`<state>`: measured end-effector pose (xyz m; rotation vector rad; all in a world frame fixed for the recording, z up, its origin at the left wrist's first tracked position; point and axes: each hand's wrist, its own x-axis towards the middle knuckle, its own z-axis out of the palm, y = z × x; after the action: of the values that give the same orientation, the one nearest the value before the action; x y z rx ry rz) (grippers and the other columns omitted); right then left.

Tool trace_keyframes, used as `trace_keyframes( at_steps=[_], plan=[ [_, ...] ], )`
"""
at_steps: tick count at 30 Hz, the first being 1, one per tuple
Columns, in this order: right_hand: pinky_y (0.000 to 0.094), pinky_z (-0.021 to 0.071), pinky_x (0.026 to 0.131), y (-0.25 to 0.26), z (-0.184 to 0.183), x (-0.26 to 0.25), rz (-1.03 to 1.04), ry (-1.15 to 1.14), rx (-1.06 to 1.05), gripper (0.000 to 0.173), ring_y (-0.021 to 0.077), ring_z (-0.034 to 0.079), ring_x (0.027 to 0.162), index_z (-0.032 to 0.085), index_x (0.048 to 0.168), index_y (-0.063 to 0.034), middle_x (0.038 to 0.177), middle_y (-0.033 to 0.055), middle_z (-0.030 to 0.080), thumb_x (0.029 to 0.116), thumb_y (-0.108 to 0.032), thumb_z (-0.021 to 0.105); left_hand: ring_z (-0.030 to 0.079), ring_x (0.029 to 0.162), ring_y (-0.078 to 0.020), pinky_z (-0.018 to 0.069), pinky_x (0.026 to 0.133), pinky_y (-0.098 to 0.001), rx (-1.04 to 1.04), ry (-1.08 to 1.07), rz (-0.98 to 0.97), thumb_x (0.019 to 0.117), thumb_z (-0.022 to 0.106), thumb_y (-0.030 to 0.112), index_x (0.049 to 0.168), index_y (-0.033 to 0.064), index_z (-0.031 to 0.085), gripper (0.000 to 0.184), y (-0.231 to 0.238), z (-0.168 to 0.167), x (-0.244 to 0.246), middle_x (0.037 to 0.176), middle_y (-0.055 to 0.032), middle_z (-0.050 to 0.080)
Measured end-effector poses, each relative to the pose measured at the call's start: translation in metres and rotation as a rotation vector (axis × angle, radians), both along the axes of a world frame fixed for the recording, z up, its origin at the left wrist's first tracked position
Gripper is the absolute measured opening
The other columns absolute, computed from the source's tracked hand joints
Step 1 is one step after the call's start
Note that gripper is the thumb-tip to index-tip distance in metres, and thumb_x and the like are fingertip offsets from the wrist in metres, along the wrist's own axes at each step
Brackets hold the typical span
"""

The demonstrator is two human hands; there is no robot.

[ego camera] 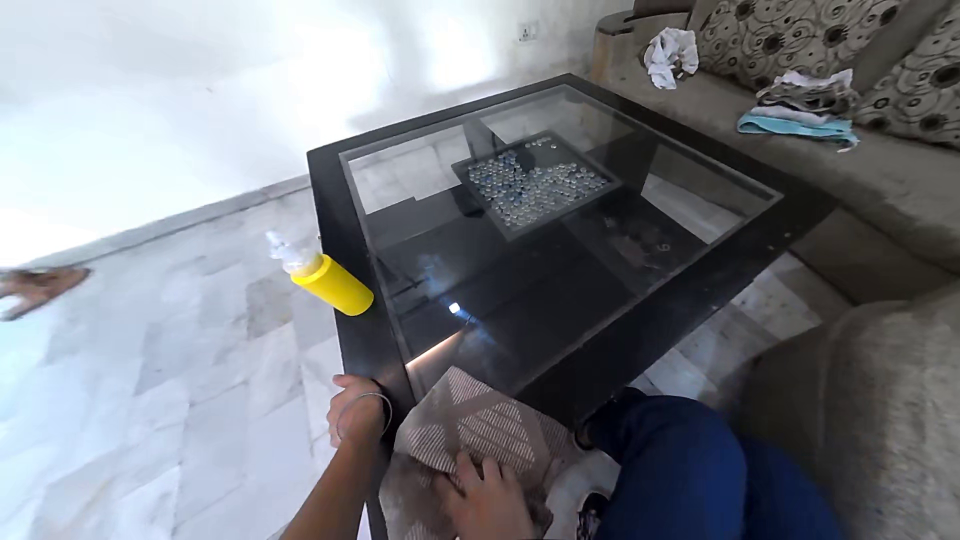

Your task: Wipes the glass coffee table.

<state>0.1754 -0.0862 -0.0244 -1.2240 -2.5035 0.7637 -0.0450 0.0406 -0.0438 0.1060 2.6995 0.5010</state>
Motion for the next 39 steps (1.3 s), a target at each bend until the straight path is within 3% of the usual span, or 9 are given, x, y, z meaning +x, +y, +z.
trace_keyframes(
  at_steps=[6,11,16,21,24,27,31,35,39],
  plan=[
    [0.0626,0.0492,0.096,0.079,0.005,0.066,0.013,-0.215,-0.032,0.059,0.0487,0.057,0.126,0.066,0.138,-0.0192,0.148,0.0220,0.056,0.0852,0.006,0.067,0.056,0.135,-0.0418,0.0471,0.106,-0.0604,0.024,-0.021,0.003,0.1104,0.005,0.053,0.135,-0.0046,0.060,0.083,-0.002,0.005,0.003,0.141,-0.0275,0.060],
    [0.0649,0.0483,0.095,0.180,-0.009,0.169,-0.349,-0.375,0.124,0.064,0.0497,0.058,0.123,0.061,0.145,-0.0256,0.140,0.0235,0.060,0.0886,0.004,0.063,0.057,0.135,-0.0414,0.0475,0.104,-0.0611,-0.012,-0.047,0.044,0.1103,0.004,0.053,0.134,-0.0042,0.061,0.084,0.003,0.005,0.001,0.141,-0.0270,0.060],
    [0.0744,0.0422,0.094,0.271,-0.005,0.253,-0.823,-0.428,0.083,0.052,0.0590,0.051,0.125,0.060,0.144,-0.0172,0.139,0.0352,0.053,0.0955,-0.002,0.064,0.057,0.134,-0.0416,0.0482,0.103,-0.0612,-0.002,-0.066,0.067,0.1101,0.005,0.054,0.133,-0.0035,0.062,0.084,0.003,0.006,0.002,0.140,-0.0272,0.061],
    [0.0757,0.0445,0.090,0.296,-0.002,0.220,-1.060,-0.194,-0.098,0.049,0.0601,0.053,0.123,0.055,0.146,-0.0085,0.147,0.0364,0.046,0.0978,-0.012,0.063,0.059,0.132,-0.0401,0.0491,0.102,-0.0604,-0.002,-0.068,0.091,0.1101,0.005,0.054,0.131,-0.0016,0.063,0.084,0.004,0.005,-0.001,0.138,-0.0252,0.062],
    [0.0716,0.0489,0.087,0.272,0.003,0.145,-0.931,-0.095,-0.147,0.052,0.0564,0.059,0.116,0.052,0.150,-0.0118,0.148,0.0329,0.047,0.0989,-0.015,0.063,0.061,0.130,-0.0398,0.0499,0.101,-0.0594,-0.012,-0.070,0.085,0.1098,0.005,0.055,0.129,-0.0014,0.065,0.085,0.004,0.005,0.001,0.136,-0.0250,0.064],
    [0.0634,0.0529,0.088,0.223,0.009,0.049,-0.644,-0.119,-0.153,0.060,0.0500,0.058,0.122,0.053,0.150,-0.0200,0.154,0.0258,0.043,0.0929,-0.005,0.065,0.059,0.132,-0.0399,0.0490,0.102,-0.0597,-0.009,-0.083,0.087,0.1097,0.005,0.055,0.130,-0.0012,0.064,0.085,0.003,0.007,0.003,0.137,-0.0253,0.063],
    [0.0564,0.0459,0.106,0.164,0.013,-0.048,-0.134,-0.134,-0.171,0.058,0.0426,0.049,0.136,0.056,0.148,-0.0224,0.153,0.0190,0.048,0.0951,0.000,0.057,0.060,0.132,-0.0394,0.0490,0.102,-0.0600,-0.012,-0.072,0.091,0.1104,0.007,0.054,0.130,-0.0016,0.064,0.082,0.005,0.006,0.000,0.137,-0.0248,0.064],
    [0.0583,0.0430,0.106,0.152,0.007,-0.088,0.267,-0.076,-0.075,0.055,0.0425,0.051,0.134,0.060,0.145,-0.0179,0.153,0.0157,0.051,0.0964,0.006,0.052,0.061,0.130,-0.0386,0.0510,0.101,-0.0596,-0.071,-0.055,-0.041,0.1123,0.014,0.050,0.134,0.0006,0.061,0.072,-0.001,0.004,-0.001,0.137,-0.0237,0.063],
    [0.0560,0.0428,0.104,0.200,-0.001,-0.089,0.439,-0.109,0.052,0.048,0.0400,0.053,0.131,0.063,0.142,-0.0171,0.153,0.0127,0.052,0.0992,0.003,0.054,0.058,0.134,-0.0399,0.0480,0.104,-0.0602,-0.043,-0.081,0.073,0.1114,0.009,0.052,0.133,-0.0016,0.063,0.079,0.005,0.008,0.001,0.139,-0.0256,0.062]
  ],
)
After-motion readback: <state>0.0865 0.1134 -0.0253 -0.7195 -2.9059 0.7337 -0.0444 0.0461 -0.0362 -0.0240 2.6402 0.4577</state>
